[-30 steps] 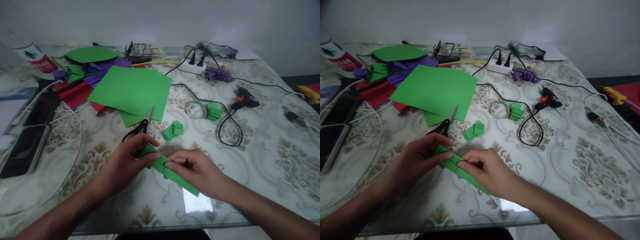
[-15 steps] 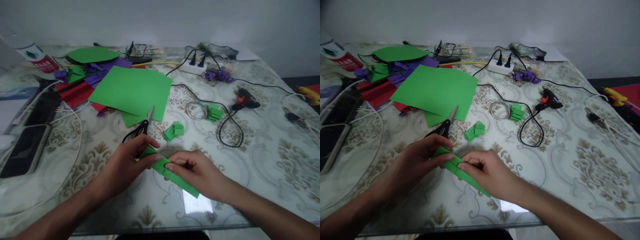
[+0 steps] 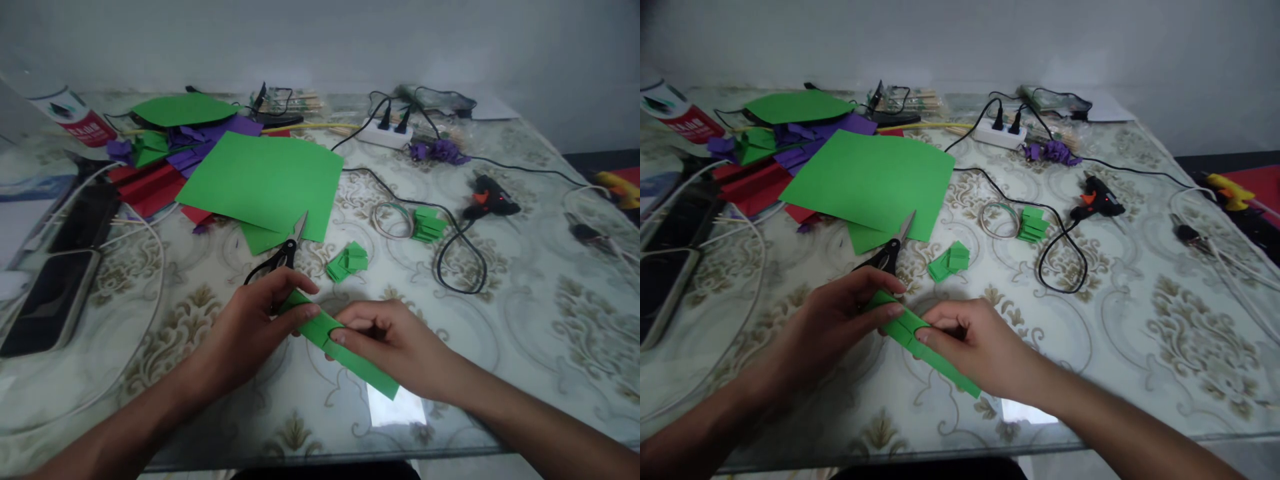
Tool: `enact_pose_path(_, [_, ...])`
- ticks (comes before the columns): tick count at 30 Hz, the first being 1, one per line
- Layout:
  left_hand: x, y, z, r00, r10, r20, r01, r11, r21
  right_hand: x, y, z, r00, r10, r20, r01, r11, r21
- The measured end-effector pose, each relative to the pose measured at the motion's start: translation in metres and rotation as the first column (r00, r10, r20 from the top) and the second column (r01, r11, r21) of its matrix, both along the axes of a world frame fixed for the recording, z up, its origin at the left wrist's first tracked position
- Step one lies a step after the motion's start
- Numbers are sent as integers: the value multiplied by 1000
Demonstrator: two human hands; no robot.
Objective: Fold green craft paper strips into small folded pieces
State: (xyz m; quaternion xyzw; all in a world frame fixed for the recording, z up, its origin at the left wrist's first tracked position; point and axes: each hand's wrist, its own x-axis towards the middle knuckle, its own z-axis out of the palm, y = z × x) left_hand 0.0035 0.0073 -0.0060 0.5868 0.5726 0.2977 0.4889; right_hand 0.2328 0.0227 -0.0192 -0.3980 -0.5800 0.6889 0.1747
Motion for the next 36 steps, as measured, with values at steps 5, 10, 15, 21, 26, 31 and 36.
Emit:
enact_pose_path(5, [-1,0,-1,1000,3,-11,-3,1000,-10,0,0,1,1000,-5,10,5,999,38])
enact_pose_path(10, [1,-1,1,1000,4,-22,-4,1000,-9,0,0,1,1000,-3,-3,3,999,35])
enact_pose_path(15, [1,-1,0,1000,10,-25,-10,1000,-4,-1,0,1,1000,-8,8,8,1000,24])
enact_pose_path(21, [-1,1,-1,999,16,-50,-15,1000,26,0,0,2,1000,-12,-4,12,1000,11])
enact_pose_path(26, [1,-1,1,998,45,54,-46,999,20,-1,2,3,1000,-1,-30,-3,994,-109])
enact_pose_path(31, [1,-2,0,996,67,66,-69,997,32,0,6,9,998,3,-65,-18,969,-246])
enact_pose_path(36, [3,0,1,995,83,58,-86,994,61,0,10,13,999,9,-51,-24,948,-317])
